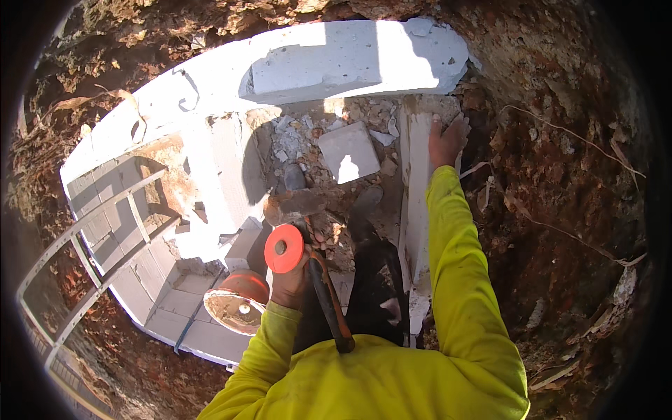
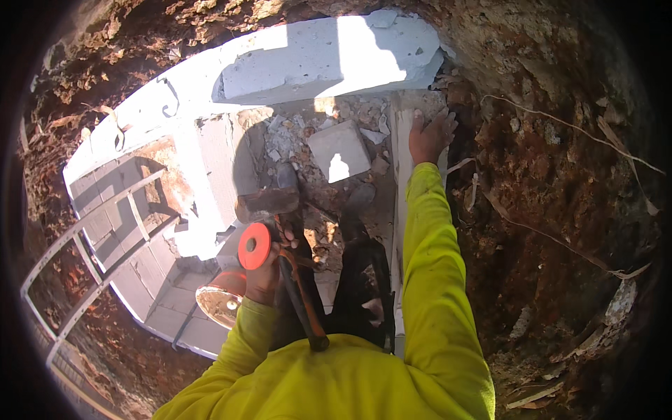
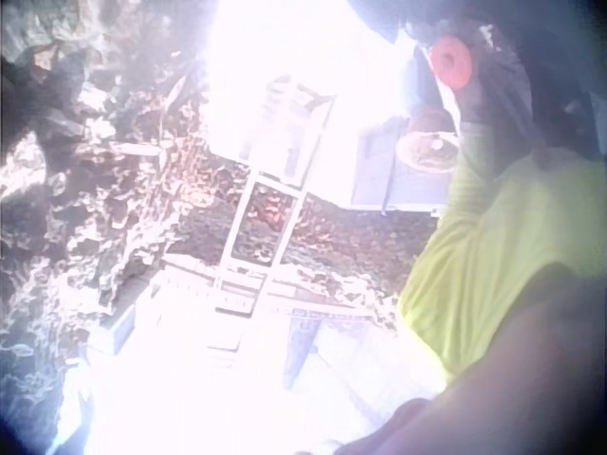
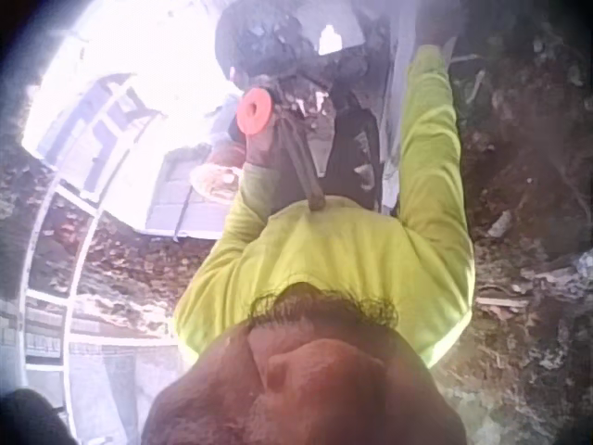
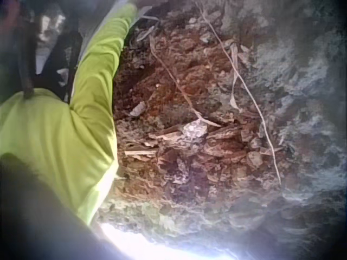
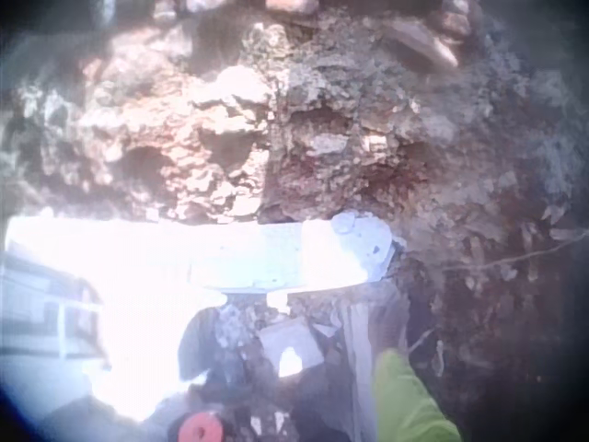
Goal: The person is laying white rectangular stones into a dug-out ground area. They use a hammer to break larger stones into smaller pieces and a trowel to apply a grey mixture from a bucket onto the ground. The person places the stones into the prepared area, adjusting them by hand to fit the space.
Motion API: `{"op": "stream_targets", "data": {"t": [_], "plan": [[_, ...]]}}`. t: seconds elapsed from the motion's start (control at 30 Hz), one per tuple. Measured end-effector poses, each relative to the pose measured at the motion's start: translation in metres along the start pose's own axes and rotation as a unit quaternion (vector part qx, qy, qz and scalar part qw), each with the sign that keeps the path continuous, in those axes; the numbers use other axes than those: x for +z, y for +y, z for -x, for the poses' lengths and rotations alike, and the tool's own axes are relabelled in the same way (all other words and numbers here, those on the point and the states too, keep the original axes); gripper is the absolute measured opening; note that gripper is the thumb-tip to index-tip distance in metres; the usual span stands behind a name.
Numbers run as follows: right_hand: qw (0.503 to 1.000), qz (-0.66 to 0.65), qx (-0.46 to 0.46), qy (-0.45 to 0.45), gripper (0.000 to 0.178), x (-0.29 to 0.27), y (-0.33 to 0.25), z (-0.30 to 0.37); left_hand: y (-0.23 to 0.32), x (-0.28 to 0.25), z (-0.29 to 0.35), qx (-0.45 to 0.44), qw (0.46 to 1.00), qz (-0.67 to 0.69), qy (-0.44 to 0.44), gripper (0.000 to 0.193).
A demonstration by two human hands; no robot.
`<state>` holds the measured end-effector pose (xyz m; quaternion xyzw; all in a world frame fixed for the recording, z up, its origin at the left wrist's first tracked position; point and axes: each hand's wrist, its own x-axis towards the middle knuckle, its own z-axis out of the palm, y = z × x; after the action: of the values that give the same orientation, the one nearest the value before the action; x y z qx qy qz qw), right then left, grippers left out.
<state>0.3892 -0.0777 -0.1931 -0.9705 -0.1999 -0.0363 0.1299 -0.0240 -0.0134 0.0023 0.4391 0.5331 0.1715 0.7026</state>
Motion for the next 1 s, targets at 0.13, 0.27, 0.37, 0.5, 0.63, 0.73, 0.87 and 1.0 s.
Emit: {"op": "stream_targets", "data": {"t": [0.13,0.27,0.37,0.5,0.63,0.73,0.87,1.0], "plan": [[0.808,-0.33,-0.256,-0.415,0.046,-0.071,-0.117,0.052,0.08,-0.036,-0.001,0.136,0.968,-0.203,0.057,0.041],[0.835,-0.406,-0.105,-0.357,0.04,-0.131,-0.134,0.109,0.224,-0.039,-0.058,0.301,0.831,-0.464,-0.058,0.046],[0.831,-0.382,-0.042,-0.403,0.041,-0.128,-0.105,0.128,0.285,-0.016,-0.118,0.415,0.675,-0.606,-0.072,0.048],[0.838,-0.271,-0.04,-0.472,0.045,-0.136,-0.087,0.128,0.301,-0.014,-0.181,0.469,0.486,-0.735,-0.063,0.037],[0.867,-0.287,-0.049,-0.405,0.044,-0.095,-0.047,0.141,0.287,-0.045,-0.217,0.476,0.539,-0.695,0.002,0.061],[0.836,-0.231,0.007,-0.498,0.05,-0.061,-0.03,0.146,0.285,-0.057,-0.222,0.456,0.625,-0.633,-0.022,0.072],[0.866,-0.173,-0.054,-0.465,0.049,0.026,0.01,0.174,0.274,-0.055,-0.215,0.435,0.683,-0.586,-0.024,0.066],[0.87,-0.136,-0.086,-0.465,0.054,0.088,-0.02,0.166,0.258,-0.105,-0.221,0.395,0.741,-0.543,-0.02,0.059]]}}
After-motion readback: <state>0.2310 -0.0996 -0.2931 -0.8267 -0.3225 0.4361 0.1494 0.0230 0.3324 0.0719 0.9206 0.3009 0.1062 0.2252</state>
